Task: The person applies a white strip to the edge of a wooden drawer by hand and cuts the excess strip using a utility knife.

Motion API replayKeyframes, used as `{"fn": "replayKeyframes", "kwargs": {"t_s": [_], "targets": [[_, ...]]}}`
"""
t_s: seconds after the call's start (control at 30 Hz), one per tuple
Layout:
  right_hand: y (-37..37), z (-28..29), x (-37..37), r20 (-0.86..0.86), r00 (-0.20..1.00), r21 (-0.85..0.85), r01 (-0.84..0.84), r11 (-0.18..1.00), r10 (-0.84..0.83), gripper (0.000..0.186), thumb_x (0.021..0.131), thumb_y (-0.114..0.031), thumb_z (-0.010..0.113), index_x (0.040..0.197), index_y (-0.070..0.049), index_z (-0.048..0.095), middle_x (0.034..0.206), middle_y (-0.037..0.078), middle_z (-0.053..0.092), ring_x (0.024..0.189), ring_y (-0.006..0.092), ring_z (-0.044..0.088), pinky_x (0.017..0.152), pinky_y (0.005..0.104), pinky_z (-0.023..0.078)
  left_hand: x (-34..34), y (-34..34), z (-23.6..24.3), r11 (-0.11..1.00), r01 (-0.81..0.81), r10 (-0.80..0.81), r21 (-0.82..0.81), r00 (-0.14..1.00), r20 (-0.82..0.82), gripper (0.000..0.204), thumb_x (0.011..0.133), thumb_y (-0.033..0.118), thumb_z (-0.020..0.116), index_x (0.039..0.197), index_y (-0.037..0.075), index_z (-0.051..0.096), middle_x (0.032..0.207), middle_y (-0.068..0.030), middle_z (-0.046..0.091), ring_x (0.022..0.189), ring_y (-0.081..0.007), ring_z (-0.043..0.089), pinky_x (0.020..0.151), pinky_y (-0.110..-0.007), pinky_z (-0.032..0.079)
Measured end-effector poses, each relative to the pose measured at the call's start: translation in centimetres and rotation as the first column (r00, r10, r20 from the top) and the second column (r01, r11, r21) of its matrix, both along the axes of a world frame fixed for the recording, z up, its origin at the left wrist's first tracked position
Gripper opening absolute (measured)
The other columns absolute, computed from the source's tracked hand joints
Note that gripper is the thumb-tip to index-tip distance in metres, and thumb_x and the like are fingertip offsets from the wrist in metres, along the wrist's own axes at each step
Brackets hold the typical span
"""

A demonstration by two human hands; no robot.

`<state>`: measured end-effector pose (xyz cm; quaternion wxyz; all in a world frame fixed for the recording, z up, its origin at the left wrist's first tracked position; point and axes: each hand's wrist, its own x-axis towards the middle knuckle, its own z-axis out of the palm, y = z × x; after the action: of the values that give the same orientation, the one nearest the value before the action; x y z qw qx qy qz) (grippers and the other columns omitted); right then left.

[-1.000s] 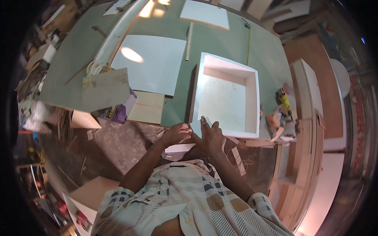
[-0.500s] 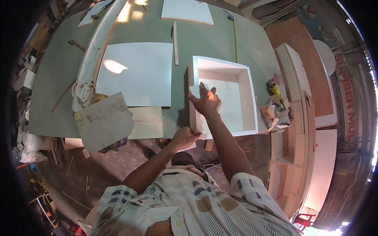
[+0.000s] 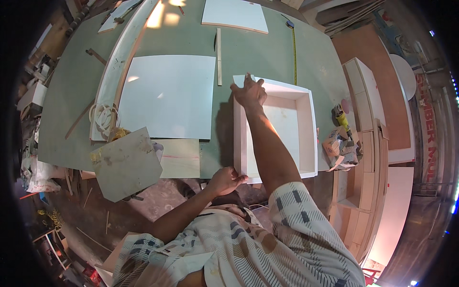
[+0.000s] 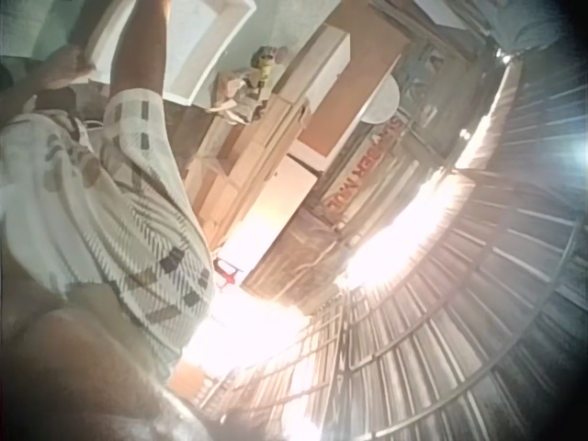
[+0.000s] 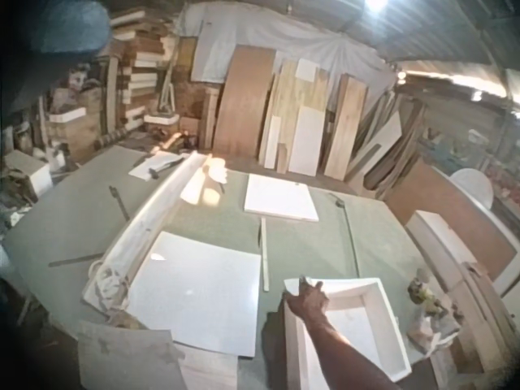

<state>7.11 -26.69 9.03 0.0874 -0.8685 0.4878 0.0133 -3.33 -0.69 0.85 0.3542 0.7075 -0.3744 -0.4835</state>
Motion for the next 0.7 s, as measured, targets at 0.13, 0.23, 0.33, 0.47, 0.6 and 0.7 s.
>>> {"fn": "replayKeyframes", "kwargs": {"t_s": [0.13,0.23,0.33,0.47,0.6,0.7], "targets": [[-3.6,-1.5,0.5,0.025,1.0,-0.006,-0.009,1.0,0.01,0.092,0.084,-0.065,0.063,0.158,-0.016,0.04,0.146,0.02,0.053,0.123,0.0344,0.06,0.102,0.0411,0.05,-0.1,0.0,0.9,1.0,0.005,-0.005,-0.009,0.999,-0.049,0.059,0.09,0.054,0.073,0.094,-0.005,0.07,0.096,-0.0218,0.075,0.092,-0.0343,0.073,0.083,-0.04,0.057],[-4.5,-2.1,0.5,0.019,0.999,-0.018,-0.036,0.999,0.036,0.092,0.084,-0.067,0.061,0.157,-0.015,0.04,0.146,0.023,0.052,0.121,0.0352,0.062,0.104,0.0411,0.049,-0.2,0.2,1.9,0.999,-0.032,0.033,0.006,0.998,-0.057,0.06,0.09,0.054,0.073,0.094,-0.006,0.069,0.095,-0.0221,0.075,0.092,-0.0336,0.074,0.083,-0.04,0.057],[-3.5,-1.4,-0.4,0.013,1.0,0.028,-0.008,1.0,0.008,0.092,0.085,-0.068,0.06,0.157,-0.015,0.041,0.147,0.015,0.054,0.124,0.035,0.059,0.104,0.0419,0.049,-0.7,0.3,1.2,0.995,-0.094,0.094,-0.026,0.996,-0.01,0.059,0.09,0.053,0.074,0.094,-0.006,0.069,0.095,-0.022,0.075,0.092,-0.0328,0.074,0.083,-0.039,0.057],[1.1,1.7,-3.4,-0.102,0.987,0.052,-0.116,0.992,0.121,0.088,0.085,-0.066,0.059,0.154,-0.013,0.046,0.139,0.011,0.063,0.131,0.0327,0.056,0.104,0.0451,0.049,-0.6,0.7,0.4,0.994,-0.087,0.087,-0.064,0.996,-0.008,0.057,0.09,0.051,0.074,0.092,-0.005,0.069,0.094,-0.0217,0.075,0.091,-0.0325,0.074,0.082,-0.039,0.057],[3.0,1.8,-9.4,-0.049,0.997,0.171,-0.054,0.984,0.063,0.094,0.078,-0.066,0.066,0.15,-0.008,0.051,0.134,0.015,0.067,0.121,0.0285,0.066,0.104,0.0411,0.05,-1.3,0.4,0.8,0.983,-0.089,0.083,-0.162,0.995,-0.047,0.054,0.09,0.05,0.074,0.091,-0.004,0.069,0.089,-0.0204,0.074,0.086,-0.0353,0.073,0.078,-0.042,0.056],[6.8,2.5,-12.3,-0.055,0.997,0.248,-0.042,0.968,0.058,0.097,0.074,-0.066,0.071,0.148,-0.007,0.053,0.132,0.015,0.069,0.12,0.0264,0.067,0.102,0.0393,0.051,-2.0,1.0,-1.1,0.969,-0.123,0.124,-0.212,0.992,-0.012,0.053,0.091,0.05,0.072,0.089,-0.003,0.067,0.084,-0.0208,0.072,0.082,-0.0387,0.071,0.074,-0.045,0.054]]}}
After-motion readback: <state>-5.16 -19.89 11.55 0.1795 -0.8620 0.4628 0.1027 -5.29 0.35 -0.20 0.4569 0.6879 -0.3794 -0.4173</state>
